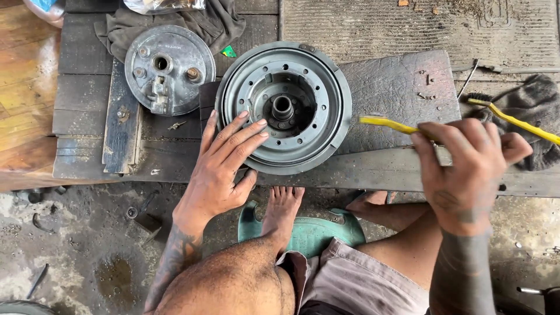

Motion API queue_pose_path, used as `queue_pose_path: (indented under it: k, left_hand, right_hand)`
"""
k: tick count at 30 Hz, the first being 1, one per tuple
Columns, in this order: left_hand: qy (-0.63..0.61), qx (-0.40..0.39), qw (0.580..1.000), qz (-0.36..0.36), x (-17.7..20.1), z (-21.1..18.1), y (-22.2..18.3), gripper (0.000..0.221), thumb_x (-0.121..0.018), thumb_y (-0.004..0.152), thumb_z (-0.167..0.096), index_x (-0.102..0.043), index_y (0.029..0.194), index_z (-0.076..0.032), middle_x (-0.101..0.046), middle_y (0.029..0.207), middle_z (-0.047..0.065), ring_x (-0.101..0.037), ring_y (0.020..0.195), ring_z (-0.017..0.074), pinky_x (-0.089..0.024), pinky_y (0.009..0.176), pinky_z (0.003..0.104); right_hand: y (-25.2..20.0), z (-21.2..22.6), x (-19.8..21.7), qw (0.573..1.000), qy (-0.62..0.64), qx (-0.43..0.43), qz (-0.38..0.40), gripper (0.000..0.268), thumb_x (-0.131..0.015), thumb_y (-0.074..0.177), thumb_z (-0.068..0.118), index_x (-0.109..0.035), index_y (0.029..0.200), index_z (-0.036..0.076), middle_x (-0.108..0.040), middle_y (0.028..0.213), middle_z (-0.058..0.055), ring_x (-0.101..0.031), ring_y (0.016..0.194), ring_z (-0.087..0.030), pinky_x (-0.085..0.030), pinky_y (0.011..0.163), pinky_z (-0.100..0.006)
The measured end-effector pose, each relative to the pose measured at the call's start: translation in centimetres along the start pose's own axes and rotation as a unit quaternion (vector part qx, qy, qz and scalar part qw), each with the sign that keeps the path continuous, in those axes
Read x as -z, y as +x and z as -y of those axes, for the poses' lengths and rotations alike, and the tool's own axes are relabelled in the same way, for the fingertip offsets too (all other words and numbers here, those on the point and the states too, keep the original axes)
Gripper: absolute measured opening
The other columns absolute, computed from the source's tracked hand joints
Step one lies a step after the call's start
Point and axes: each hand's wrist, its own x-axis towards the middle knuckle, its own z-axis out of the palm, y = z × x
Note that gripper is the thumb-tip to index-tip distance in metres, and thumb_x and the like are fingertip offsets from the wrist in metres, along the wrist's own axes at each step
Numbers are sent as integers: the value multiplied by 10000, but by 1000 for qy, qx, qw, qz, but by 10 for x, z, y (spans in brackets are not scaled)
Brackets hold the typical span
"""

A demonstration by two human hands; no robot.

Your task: Cleaning a motorcycle brake panel using a small brush to remove dirt and debris.

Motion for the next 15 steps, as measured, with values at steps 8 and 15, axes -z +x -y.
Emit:
queue_pose_path:
  k: [8, 15]
  left_hand:
    - [-11, -5, 1000, -17, -1, 4, 0, 647, -699, 831, -56, -517, 1452, -56, -548, 1535, 89, -456, 1495, 315, -181, 1303, 610]
    - [11, -8, 999, -34, -3, 3, -1, 610, -687, 857, -85, -531, 1446, -67, -561, 1529, 85, -489, 1471, 291, -234, 1276, 556]
  right_hand:
    - [2, 69, 8, 991, 116, 50, 52, 126, -735, 965, 320, -754, 1057, 235, -668, 973, 45, -554, 880, -212, -238, 939, -445]
    - [-10, 88, 4, 989, 140, 13, 54, 131, -688, 999, 300, -719, 1072, 195, -668, 942, 29, -554, 815, -210, -242, 902, -435]
